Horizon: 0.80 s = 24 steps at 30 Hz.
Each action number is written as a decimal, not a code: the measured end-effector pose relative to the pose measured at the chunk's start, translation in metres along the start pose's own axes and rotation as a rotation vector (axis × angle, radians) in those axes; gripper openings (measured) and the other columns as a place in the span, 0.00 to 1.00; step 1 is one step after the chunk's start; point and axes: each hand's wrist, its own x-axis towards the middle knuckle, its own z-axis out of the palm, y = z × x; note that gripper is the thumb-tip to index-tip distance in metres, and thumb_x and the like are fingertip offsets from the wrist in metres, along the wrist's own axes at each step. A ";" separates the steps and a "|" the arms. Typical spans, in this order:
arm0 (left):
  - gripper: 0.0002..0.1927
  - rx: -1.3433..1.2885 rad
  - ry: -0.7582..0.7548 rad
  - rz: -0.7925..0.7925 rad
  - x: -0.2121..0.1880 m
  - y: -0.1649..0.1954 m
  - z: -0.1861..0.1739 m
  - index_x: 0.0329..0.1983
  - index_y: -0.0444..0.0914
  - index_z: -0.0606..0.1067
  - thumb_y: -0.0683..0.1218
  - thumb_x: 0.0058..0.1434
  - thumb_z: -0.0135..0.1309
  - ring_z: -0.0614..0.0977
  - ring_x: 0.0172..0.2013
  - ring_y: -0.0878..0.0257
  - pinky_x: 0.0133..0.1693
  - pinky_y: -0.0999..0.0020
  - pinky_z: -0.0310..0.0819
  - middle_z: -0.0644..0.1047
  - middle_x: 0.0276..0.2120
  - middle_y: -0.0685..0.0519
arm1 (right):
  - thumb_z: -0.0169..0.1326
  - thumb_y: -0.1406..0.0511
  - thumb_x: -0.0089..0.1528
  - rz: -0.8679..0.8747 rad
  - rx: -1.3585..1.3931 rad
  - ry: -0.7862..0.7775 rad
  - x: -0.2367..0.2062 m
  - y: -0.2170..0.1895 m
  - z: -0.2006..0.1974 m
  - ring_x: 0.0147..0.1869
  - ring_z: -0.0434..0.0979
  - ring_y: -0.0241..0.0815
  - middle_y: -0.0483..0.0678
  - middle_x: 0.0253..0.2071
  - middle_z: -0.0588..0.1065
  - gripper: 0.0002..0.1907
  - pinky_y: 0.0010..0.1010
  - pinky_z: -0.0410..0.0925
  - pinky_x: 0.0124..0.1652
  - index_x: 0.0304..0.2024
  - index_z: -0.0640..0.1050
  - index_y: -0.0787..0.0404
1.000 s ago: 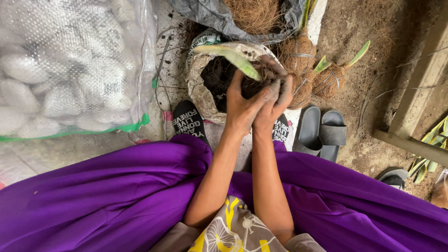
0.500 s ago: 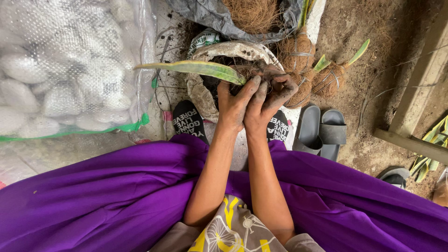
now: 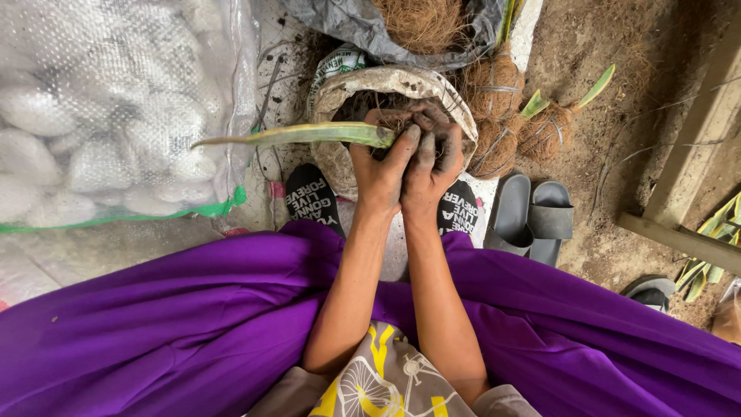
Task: The person sits on the floor and wraps a small plant's root ball with dark fibrous material by hand. They repeatedly press and smooth the material around the roots, occasionally adjusting the plant's position to ensure even coverage.
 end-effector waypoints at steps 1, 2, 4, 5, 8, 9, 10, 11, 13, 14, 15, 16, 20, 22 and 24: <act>0.11 0.008 0.014 -0.007 0.000 0.001 0.001 0.49 0.33 0.74 0.36 0.65 0.61 0.78 0.42 0.68 0.45 0.73 0.75 0.78 0.42 0.53 | 0.48 0.55 0.73 0.024 0.028 0.007 -0.001 0.003 0.000 0.54 0.77 0.43 0.58 0.49 0.79 0.23 0.36 0.70 0.58 0.53 0.75 0.71; 0.11 0.014 0.027 -0.015 0.001 0.002 0.002 0.48 0.34 0.74 0.36 0.64 0.61 0.79 0.42 0.67 0.45 0.72 0.75 0.79 0.42 0.52 | 0.49 0.56 0.73 0.048 0.055 0.014 -0.001 0.005 0.000 0.53 0.77 0.42 0.57 0.49 0.79 0.22 0.35 0.70 0.57 0.53 0.75 0.71; 0.12 -0.009 0.045 -0.028 0.002 0.006 0.003 0.48 0.34 0.74 0.36 0.63 0.61 0.79 0.42 0.67 0.45 0.73 0.75 0.79 0.42 0.53 | 0.49 0.56 0.75 0.050 0.132 -0.013 -0.001 0.006 0.002 0.56 0.75 0.43 0.58 0.55 0.77 0.19 0.35 0.68 0.61 0.51 0.73 0.70; 0.12 -0.039 0.043 -0.039 0.003 0.008 0.003 0.48 0.35 0.74 0.35 0.62 0.61 0.79 0.43 0.68 0.46 0.73 0.75 0.79 0.43 0.53 | 0.49 0.56 0.76 0.052 0.169 -0.024 0.000 0.006 0.003 0.58 0.75 0.44 0.59 0.58 0.76 0.19 0.35 0.67 0.63 0.50 0.72 0.69; 0.13 -0.012 0.044 -0.045 0.004 0.010 0.002 0.48 0.35 0.74 0.35 0.62 0.60 0.80 0.45 0.67 0.49 0.73 0.75 0.79 0.44 0.53 | 0.45 0.54 0.76 0.046 0.417 -0.104 0.007 0.002 0.003 0.62 0.73 0.45 0.57 0.60 0.72 0.20 0.36 0.66 0.68 0.57 0.70 0.65; 0.12 0.017 0.052 -0.037 0.004 0.010 0.002 0.48 0.35 0.74 0.35 0.62 0.60 0.80 0.46 0.67 0.50 0.73 0.75 0.80 0.44 0.52 | 0.44 0.54 0.76 0.070 0.443 -0.119 0.009 0.000 0.003 0.65 0.72 0.46 0.57 0.62 0.70 0.21 0.37 0.65 0.70 0.59 0.69 0.65; 0.12 0.018 0.043 -0.023 0.005 0.009 0.001 0.48 0.35 0.74 0.36 0.63 0.60 0.80 0.45 0.67 0.50 0.73 0.75 0.80 0.44 0.52 | 0.45 0.56 0.75 0.133 0.383 -0.114 0.010 -0.003 0.002 0.68 0.71 0.49 0.58 0.66 0.67 0.21 0.40 0.65 0.70 0.62 0.66 0.65; 0.11 0.020 0.034 -0.012 0.005 0.007 0.000 0.47 0.35 0.74 0.36 0.63 0.60 0.80 0.45 0.66 0.50 0.72 0.75 0.80 0.43 0.52 | 0.46 0.58 0.73 0.195 0.321 -0.106 0.011 -0.006 0.002 0.72 0.69 0.52 0.60 0.70 0.64 0.23 0.43 0.64 0.70 0.65 0.64 0.65; 0.10 0.048 -0.004 0.030 0.004 0.004 -0.002 0.48 0.35 0.74 0.37 0.64 0.61 0.80 0.45 0.67 0.49 0.72 0.75 0.80 0.43 0.52 | 0.44 0.58 0.74 0.209 0.369 -0.096 0.012 -0.009 0.004 0.72 0.71 0.56 0.61 0.72 0.64 0.21 0.46 0.64 0.72 0.64 0.67 0.66; 0.10 0.080 -0.035 0.066 0.004 0.002 -0.003 0.48 0.35 0.75 0.38 0.65 0.61 0.80 0.44 0.67 0.49 0.73 0.74 0.80 0.43 0.53 | 0.44 0.59 0.75 0.214 0.397 -0.090 0.012 -0.010 0.007 0.73 0.71 0.58 0.61 0.73 0.64 0.20 0.47 0.64 0.73 0.63 0.69 0.66; 0.10 0.113 -0.065 0.104 0.004 0.002 -0.005 0.49 0.34 0.75 0.39 0.66 0.62 0.79 0.44 0.68 0.48 0.73 0.74 0.79 0.43 0.53 | 0.44 0.58 0.75 0.189 0.431 -0.088 0.011 -0.011 0.009 0.72 0.71 0.57 0.60 0.72 0.64 0.21 0.47 0.65 0.72 0.63 0.69 0.66; 0.10 0.100 -0.055 0.089 0.004 0.002 -0.006 0.48 0.34 0.75 0.39 0.66 0.62 0.80 0.44 0.67 0.49 0.73 0.75 0.80 0.43 0.53 | 0.43 0.57 0.75 0.165 0.464 -0.087 0.010 -0.012 0.010 0.72 0.71 0.56 0.59 0.72 0.64 0.21 0.47 0.65 0.71 0.63 0.70 0.65; 0.11 0.058 -0.001 0.002 0.004 0.006 -0.004 0.48 0.33 0.76 0.38 0.64 0.62 0.79 0.43 0.67 0.47 0.73 0.73 0.80 0.43 0.52 | 0.46 0.55 0.75 0.205 0.420 -0.095 0.013 -0.015 0.006 0.78 0.67 0.56 0.60 0.76 0.62 0.25 0.48 0.63 0.75 0.67 0.67 0.66; 0.13 0.081 -0.003 0.013 0.005 0.010 -0.001 0.50 0.34 0.76 0.40 0.63 0.62 0.78 0.46 0.65 0.52 0.70 0.70 0.79 0.46 0.51 | 0.45 0.50 0.72 0.278 0.635 -0.128 0.017 -0.016 0.000 0.78 0.66 0.55 0.58 0.75 0.62 0.32 0.47 0.62 0.75 0.69 0.66 0.64; 0.16 0.133 -0.053 0.068 0.006 0.015 0.001 0.52 0.37 0.77 0.44 0.62 0.62 0.78 0.54 0.59 0.63 0.63 0.69 0.78 0.50 0.47 | 0.44 0.44 0.70 0.347 0.677 -0.175 0.017 -0.016 -0.004 0.77 0.67 0.52 0.57 0.75 0.63 0.37 0.43 0.62 0.75 0.70 0.67 0.64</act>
